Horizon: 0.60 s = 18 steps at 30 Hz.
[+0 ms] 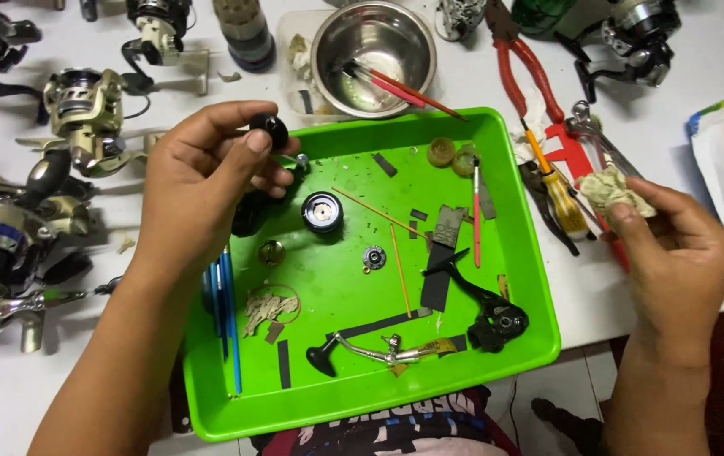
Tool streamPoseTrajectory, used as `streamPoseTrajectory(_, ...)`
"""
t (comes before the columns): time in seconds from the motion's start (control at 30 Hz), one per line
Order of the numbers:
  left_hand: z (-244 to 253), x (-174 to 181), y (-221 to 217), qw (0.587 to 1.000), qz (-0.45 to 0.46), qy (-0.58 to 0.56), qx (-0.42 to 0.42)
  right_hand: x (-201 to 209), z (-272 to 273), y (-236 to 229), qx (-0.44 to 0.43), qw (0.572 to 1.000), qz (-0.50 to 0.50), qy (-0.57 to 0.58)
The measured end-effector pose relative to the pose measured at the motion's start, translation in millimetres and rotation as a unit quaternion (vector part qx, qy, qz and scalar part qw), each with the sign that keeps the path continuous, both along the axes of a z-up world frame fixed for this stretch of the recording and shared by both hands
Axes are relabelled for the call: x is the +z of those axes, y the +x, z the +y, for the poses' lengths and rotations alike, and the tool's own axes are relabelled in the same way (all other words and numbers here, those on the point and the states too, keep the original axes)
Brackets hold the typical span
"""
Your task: Cleaning and reassembling the internal components of a fishing reel on a workbench.
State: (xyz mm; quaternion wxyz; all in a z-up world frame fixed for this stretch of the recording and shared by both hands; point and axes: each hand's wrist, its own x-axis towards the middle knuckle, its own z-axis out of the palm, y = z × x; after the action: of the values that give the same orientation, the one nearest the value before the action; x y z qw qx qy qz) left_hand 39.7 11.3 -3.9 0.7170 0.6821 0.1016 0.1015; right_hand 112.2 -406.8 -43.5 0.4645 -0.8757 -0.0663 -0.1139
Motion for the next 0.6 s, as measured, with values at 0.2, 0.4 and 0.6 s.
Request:
streamPoseTrajectory(0.2, -5.9, 7.6, 3.0, 0.999, 0.026, -0.027, -0.032, -8.3, 14.2, -6.1, 0.01, 0.998, 0.027, -0.051)
streamPoseTrajectory(0.4, -12.0, 14.1, 10.1, 0.998, -0.002, -0.048, -0.028, -14.1, 22.1, -9.3, -0.013, 0.995, 0.06, -0.08)
streamPoseTrajectory(0.6, -1.9, 18.1, 22.3, 0.998, -0.039, 0.022, -0.047, -15.9, 22.6, -5.7, -0.007, 0.994, 0.067, -0.088)
